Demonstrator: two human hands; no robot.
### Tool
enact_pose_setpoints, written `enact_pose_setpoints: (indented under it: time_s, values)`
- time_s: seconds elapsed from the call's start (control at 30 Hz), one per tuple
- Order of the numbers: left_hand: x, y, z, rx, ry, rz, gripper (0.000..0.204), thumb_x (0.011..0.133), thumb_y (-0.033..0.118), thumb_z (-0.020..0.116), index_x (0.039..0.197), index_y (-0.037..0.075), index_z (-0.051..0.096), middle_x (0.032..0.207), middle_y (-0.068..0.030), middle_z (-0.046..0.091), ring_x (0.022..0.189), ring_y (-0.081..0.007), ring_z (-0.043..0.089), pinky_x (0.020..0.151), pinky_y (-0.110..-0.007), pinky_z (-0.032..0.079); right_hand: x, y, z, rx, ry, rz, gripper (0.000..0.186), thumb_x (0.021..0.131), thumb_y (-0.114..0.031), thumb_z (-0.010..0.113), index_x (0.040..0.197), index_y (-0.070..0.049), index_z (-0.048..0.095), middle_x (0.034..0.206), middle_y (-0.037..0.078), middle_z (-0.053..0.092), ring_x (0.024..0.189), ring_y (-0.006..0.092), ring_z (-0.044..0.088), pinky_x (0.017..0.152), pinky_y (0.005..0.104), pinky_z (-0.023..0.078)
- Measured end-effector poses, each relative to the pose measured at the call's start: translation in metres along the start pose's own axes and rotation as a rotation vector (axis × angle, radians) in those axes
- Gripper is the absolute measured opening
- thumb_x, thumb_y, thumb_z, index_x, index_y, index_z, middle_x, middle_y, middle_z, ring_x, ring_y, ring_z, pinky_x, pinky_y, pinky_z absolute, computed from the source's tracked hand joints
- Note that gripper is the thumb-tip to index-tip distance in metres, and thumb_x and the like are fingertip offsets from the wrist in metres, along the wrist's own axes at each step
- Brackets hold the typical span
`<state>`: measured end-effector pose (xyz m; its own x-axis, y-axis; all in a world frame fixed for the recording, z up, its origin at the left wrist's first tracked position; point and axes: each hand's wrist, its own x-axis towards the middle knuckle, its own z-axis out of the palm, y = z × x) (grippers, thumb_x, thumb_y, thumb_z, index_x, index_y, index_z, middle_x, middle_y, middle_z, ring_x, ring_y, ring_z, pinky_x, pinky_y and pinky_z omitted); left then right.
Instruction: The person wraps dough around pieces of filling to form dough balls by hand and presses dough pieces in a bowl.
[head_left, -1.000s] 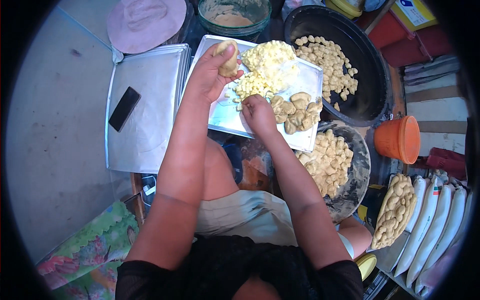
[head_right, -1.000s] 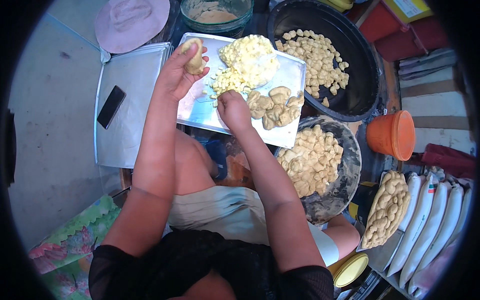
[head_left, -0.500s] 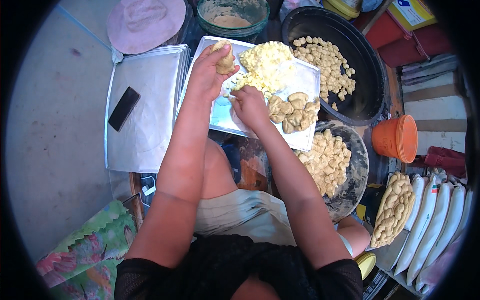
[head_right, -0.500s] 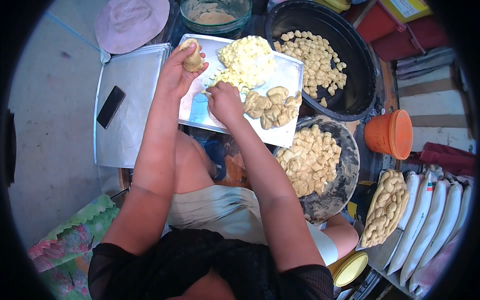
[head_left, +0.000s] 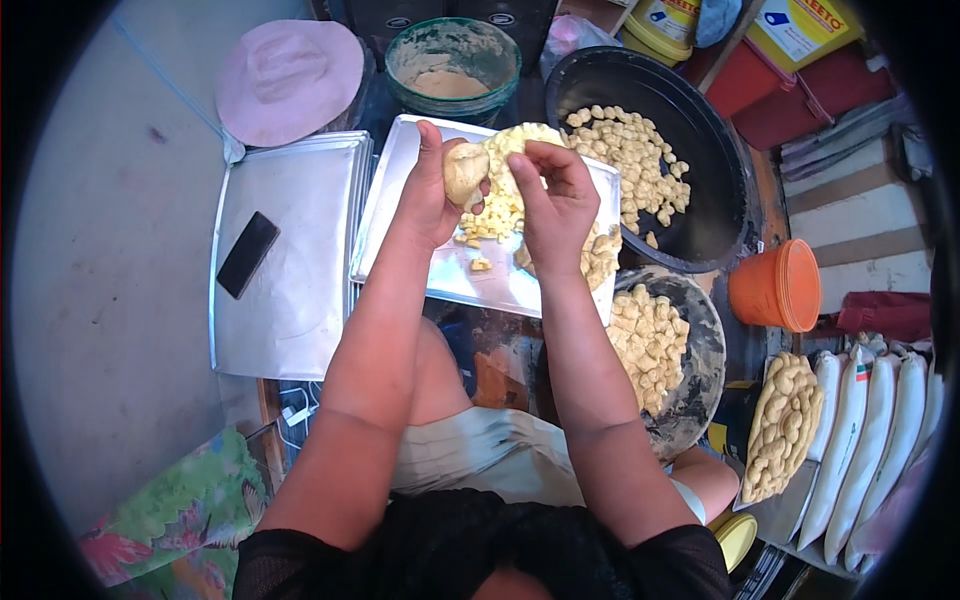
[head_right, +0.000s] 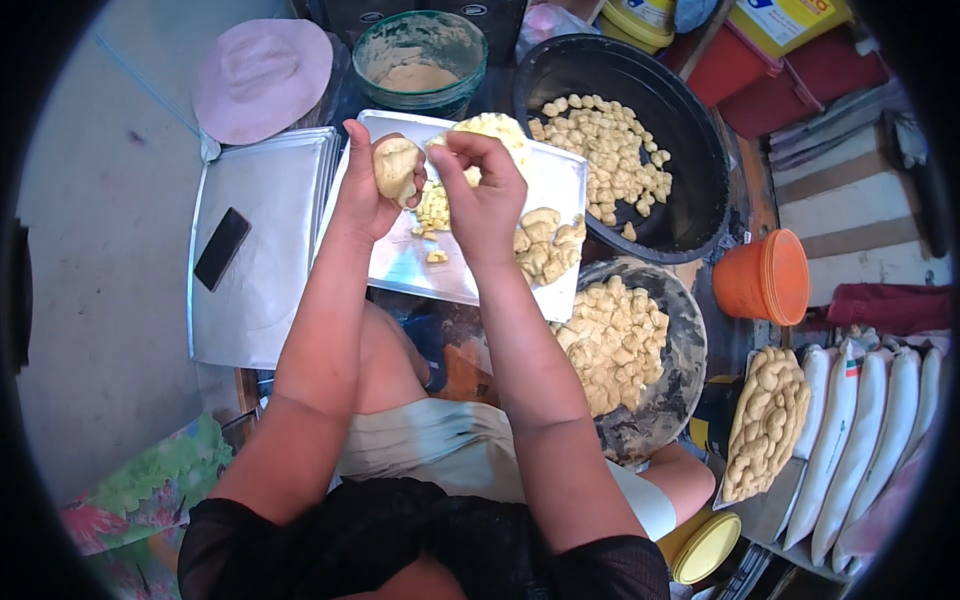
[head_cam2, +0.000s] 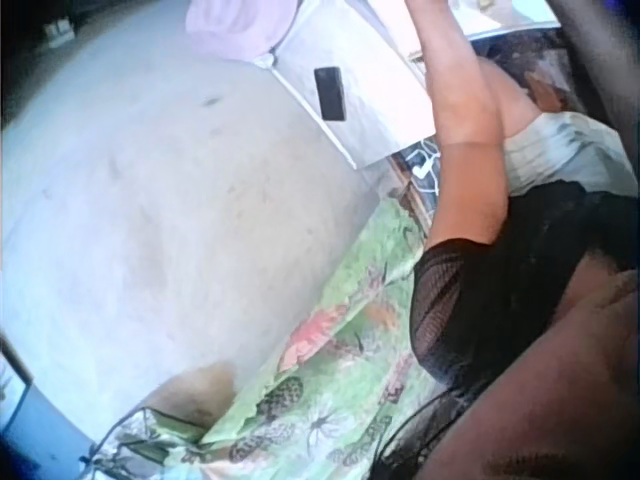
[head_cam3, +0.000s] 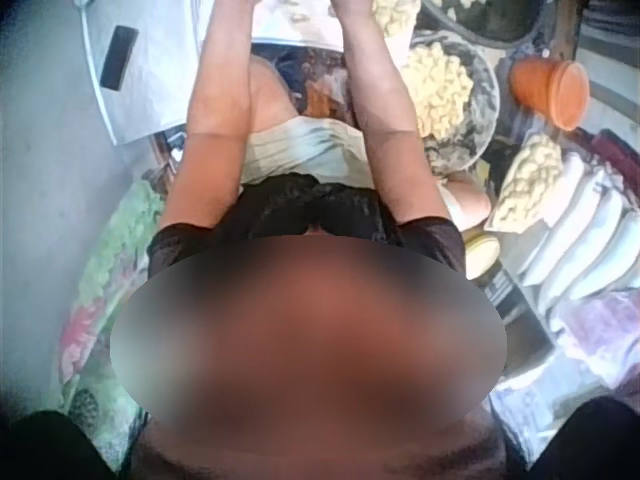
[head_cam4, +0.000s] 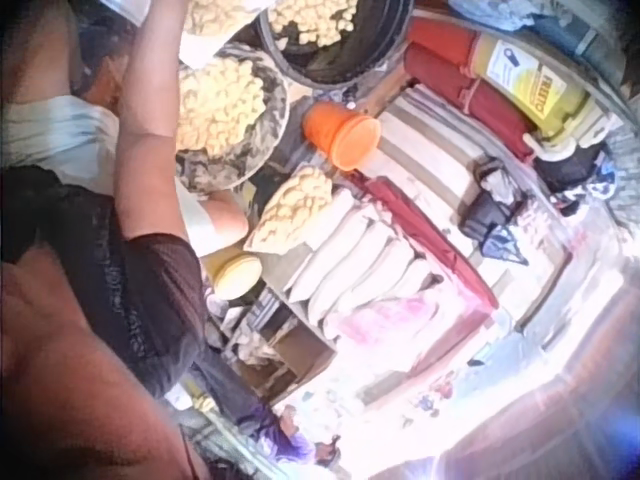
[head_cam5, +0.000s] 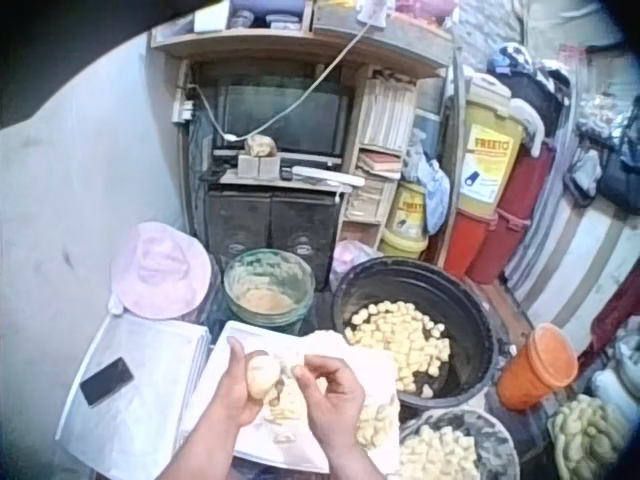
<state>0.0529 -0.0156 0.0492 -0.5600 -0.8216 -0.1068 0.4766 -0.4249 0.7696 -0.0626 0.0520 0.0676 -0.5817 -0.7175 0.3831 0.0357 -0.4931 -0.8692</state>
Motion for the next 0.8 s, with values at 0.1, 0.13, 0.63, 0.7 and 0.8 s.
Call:
enact_pose_setpoints:
  time_s: [0.1,0.13,0.63,0.7,0.8]
  values:
    - [0.003,-0.009,0.013,0.019,0.051,0.083,0.073,0.08,0.079,0.035,0.089,0.009,0.054,0.072,-0.001,0.056,0.062,-0.0104,0.057,0.049,-0.023,0.044,0.001,-0.007,0.002,-0.425,-0.244,-0.248,0.012,0.077,-0.008,0.073,0.087,-0.003,0.068,0.079,0.009,0.064,0.07,0.0188,0.06,0.068,0.0292,0.048]
    - [0.006,-0.013,0.016,-0.006,0.078,0.12,0.071,0.081,0.078,0.036,0.088,0.009,0.054,0.07,0.0005,0.054,0.061,-0.01,0.056,0.049,-0.023,0.043,-0.001,-0.003,0.001,-0.518,-0.295,-0.294,0.014,0.077,-0.01,0.073,0.089,-0.005,0.069,0.084,0.01,0.063,0.08,0.0241,0.06,0.072,0.0329,0.047]
    - [0.014,-0.029,0.032,-0.011,-0.019,-0.006,0.057,0.091,0.067,0.037,0.082,0.012,0.05,0.076,-0.0019,0.057,0.066,-0.0108,0.056,0.059,-0.022,0.045,-0.016,-0.016,-0.053,-0.555,-0.46,-0.255,0.033,0.08,0.003,0.063,0.112,-0.004,0.057,0.113,0.014,0.062,0.103,0.0267,0.061,0.083,0.0345,0.048]
    - [0.016,-0.024,0.025,0.075,0.011,-0.095,0.054,0.091,0.064,0.042,0.078,0.012,0.05,0.073,-0.0012,0.054,0.064,-0.0119,0.054,0.056,-0.024,0.043,-0.017,-0.034,-0.064,-0.582,-0.313,-0.255,0.031,0.086,0.001,0.059,0.116,-0.003,0.057,0.111,0.016,0.062,0.092,0.0234,0.065,0.077,0.0308,0.053]
    - [0.023,-0.013,0.01,0.132,0.241,-0.032,0.045,0.092,0.054,0.048,0.076,0.012,0.051,0.072,-0.0014,0.053,0.066,-0.0143,0.055,0.057,-0.028,0.045,0.005,-0.061,-0.083,-0.501,0.16,-0.723,0.029,0.098,-0.018,0.05,0.117,0.002,0.054,0.112,0.015,0.06,0.104,0.0221,0.059,0.089,0.0329,0.048]
